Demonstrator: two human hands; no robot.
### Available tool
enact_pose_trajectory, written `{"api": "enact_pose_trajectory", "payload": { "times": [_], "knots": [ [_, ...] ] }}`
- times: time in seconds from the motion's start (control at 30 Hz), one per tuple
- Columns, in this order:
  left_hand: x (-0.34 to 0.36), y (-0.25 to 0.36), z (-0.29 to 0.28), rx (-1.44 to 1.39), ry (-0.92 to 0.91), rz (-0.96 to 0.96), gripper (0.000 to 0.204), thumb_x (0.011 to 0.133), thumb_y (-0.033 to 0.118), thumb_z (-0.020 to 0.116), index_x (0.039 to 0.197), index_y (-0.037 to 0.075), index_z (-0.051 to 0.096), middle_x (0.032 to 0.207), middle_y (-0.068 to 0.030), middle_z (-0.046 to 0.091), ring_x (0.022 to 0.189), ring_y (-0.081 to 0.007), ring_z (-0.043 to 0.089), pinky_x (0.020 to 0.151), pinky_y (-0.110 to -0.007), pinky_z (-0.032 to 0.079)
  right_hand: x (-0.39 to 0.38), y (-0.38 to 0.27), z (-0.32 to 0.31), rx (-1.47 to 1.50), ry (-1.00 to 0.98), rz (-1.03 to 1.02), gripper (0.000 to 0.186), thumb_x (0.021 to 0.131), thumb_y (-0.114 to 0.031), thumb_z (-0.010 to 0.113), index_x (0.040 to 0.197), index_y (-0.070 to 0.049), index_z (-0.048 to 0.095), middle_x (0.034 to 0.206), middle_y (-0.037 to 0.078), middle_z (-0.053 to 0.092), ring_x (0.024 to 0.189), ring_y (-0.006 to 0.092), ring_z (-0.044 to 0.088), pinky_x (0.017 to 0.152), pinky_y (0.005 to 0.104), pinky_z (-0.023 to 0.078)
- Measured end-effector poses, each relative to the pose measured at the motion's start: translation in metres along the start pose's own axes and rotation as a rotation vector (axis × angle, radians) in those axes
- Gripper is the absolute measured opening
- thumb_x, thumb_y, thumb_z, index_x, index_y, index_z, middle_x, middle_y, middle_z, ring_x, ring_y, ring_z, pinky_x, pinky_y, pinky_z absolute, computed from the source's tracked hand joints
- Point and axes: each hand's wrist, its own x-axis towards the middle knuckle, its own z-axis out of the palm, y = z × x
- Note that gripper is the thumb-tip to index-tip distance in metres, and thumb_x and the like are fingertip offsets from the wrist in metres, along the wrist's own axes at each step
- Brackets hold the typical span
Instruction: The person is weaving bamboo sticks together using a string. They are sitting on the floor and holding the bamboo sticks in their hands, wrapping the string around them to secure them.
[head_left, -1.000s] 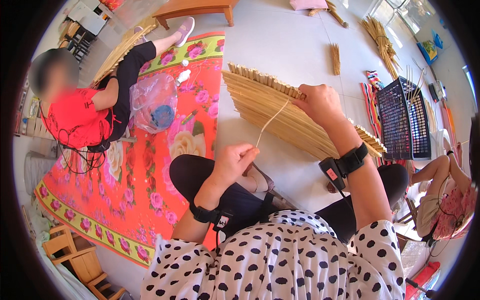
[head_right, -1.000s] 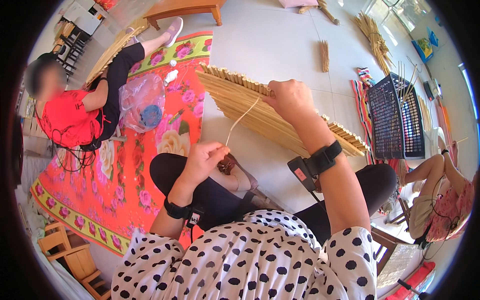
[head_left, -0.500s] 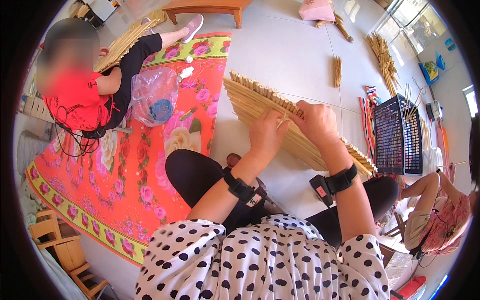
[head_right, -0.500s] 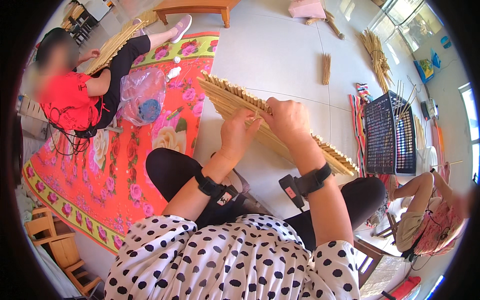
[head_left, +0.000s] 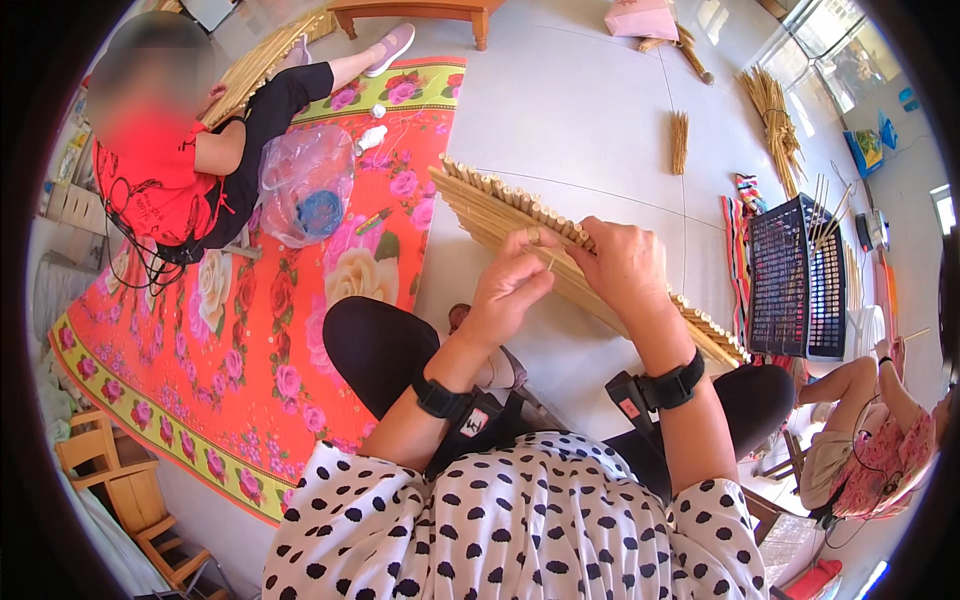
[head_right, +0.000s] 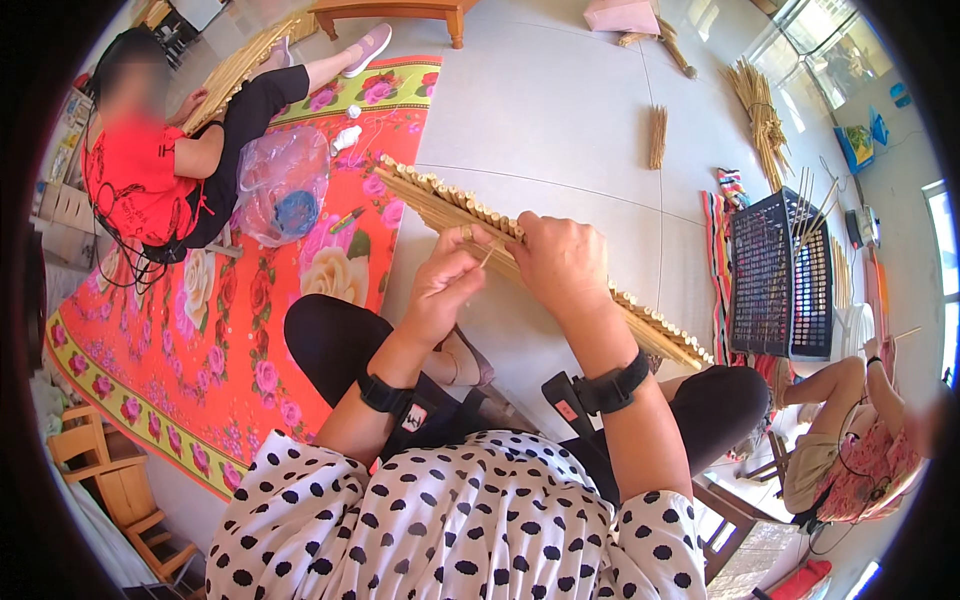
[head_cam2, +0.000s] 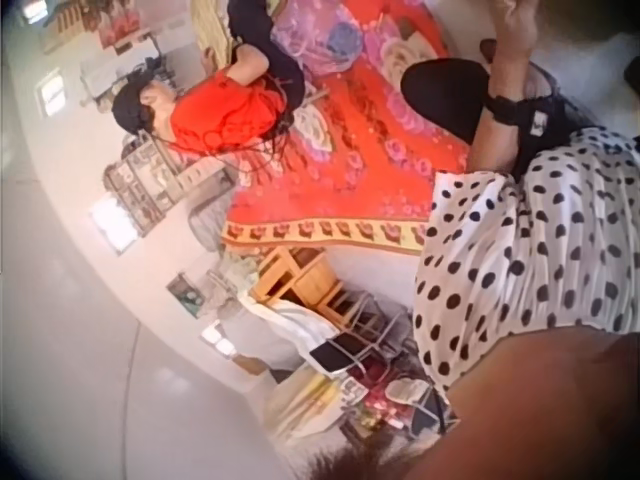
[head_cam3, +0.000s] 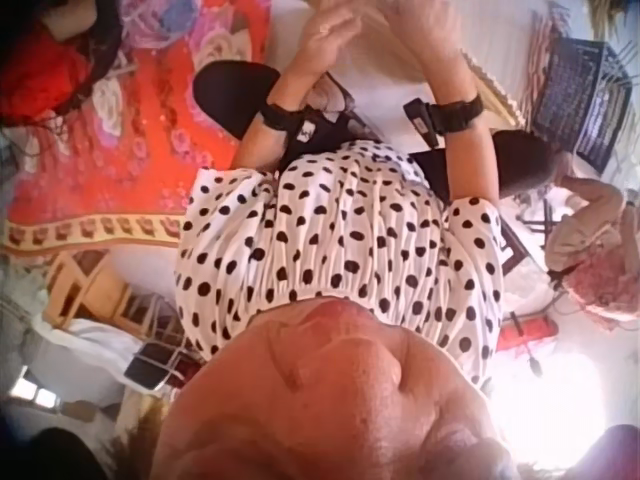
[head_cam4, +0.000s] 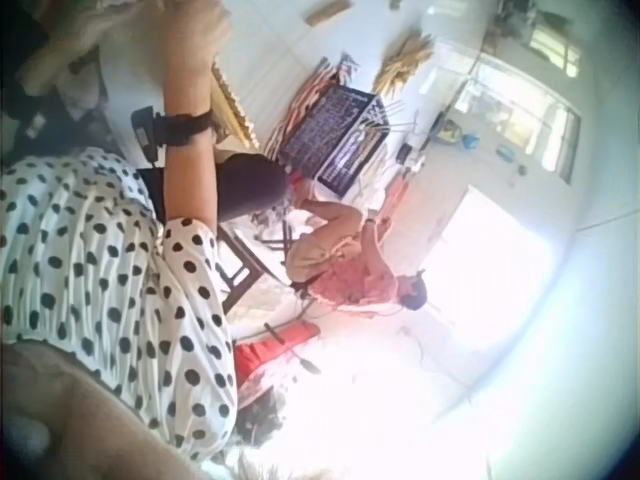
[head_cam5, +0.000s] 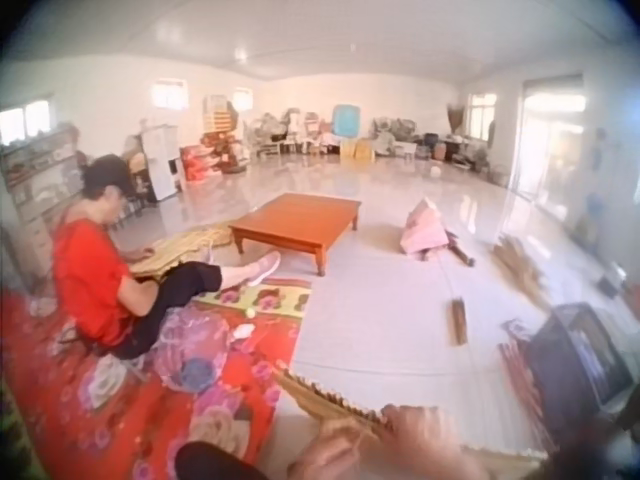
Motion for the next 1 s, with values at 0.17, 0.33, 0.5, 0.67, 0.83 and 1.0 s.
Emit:
{"api": "enact_pose_trajectory", "payload": {
  "times": [0.17, 0.33, 0.5, 0.67, 0.83, 1.0],
  "knots": [
    [-0.039, 0.057, -0.042, -0.581, -0.130, -0.234, 0.020, 0.092, 0.012, 0.053, 0.075, 0.003, 0.050, 0.085, -0.0140, 0.058, 0.074, -0.0208, 0.052, 0.068, -0.034, 0.042, 0.026, 0.017, -0.006, -0.106, -0.041, 0.164, 0.029, 0.084, -0.039, 0.068, 0.090, -0.012, 0.062, 0.077, 0.013, 0.068, 0.075, 0.0356, 0.067, 0.065, 0.0458, 0.054],
    [-0.099, 0.140, -0.164, -0.311, 0.159, -0.233, 0.026, 0.091, 0.019, 0.057, 0.072, 0.010, 0.043, 0.064, 0.0009, 0.039, 0.057, -0.0119, 0.036, 0.056, -0.028, 0.031, 0.045, 0.058, -0.008, -0.123, 0.054, 0.277, 0.032, 0.083, -0.039, 0.069, 0.095, -0.009, 0.064, 0.080, 0.013, 0.069, 0.080, 0.0357, 0.067, 0.069, 0.0455, 0.054],
    [-0.209, 0.167, -0.237, -0.180, 0.707, -0.470, 0.023, 0.094, 0.015, 0.050, 0.073, 0.009, 0.044, 0.064, -0.0017, 0.039, 0.055, -0.0129, 0.038, 0.057, -0.029, 0.037, 0.048, 0.056, -0.007, -0.122, 0.032, 0.285, 0.030, 0.084, -0.037, 0.070, 0.096, -0.009, 0.065, 0.081, 0.012, 0.069, 0.082, 0.0341, 0.067, 0.071, 0.0444, 0.054],
    [-0.292, 0.092, -0.259, -0.137, 0.661, -1.103, 0.018, 0.095, 0.022, 0.052, 0.088, 0.006, 0.057, 0.076, -0.0092, 0.058, 0.069, -0.0221, 0.059, 0.069, -0.034, 0.049, 0.045, 0.049, 0.001, -0.105, 0.043, 0.184, 0.028, 0.084, -0.036, 0.069, 0.096, -0.011, 0.065, 0.079, 0.012, 0.069, 0.079, 0.0339, 0.068, 0.069, 0.0445, 0.054],
    [-0.261, 0.075, -0.253, 1.798, 0.164, -1.364, 0.031, 0.093, 0.028, 0.059, 0.106, 0.001, 0.065, 0.122, -0.0187, 0.059, 0.110, -0.0364, 0.059, 0.088, -0.049, 0.049, 0.028, 0.025, -0.002, -0.062, 0.024, 0.161, 0.029, 0.083, -0.036, 0.070, 0.093, -0.009, 0.063, 0.074, 0.014, 0.067, 0.074, 0.0364, 0.066, 0.065, 0.0462, 0.053],
    [-0.083, 0.100, -0.155, 1.285, 0.395, -0.113, 0.032, 0.089, 0.012, 0.063, 0.119, 0.002, 0.058, 0.137, -0.0167, 0.049, 0.128, -0.0310, 0.046, 0.106, -0.040, 0.038, 0.006, 0.010, 0.000, -0.085, 0.033, 0.118, 0.029, 0.082, -0.036, 0.071, 0.086, -0.009, 0.060, 0.067, 0.013, 0.064, 0.067, 0.0371, 0.064, 0.058, 0.0462, 0.051]
  ]
}}
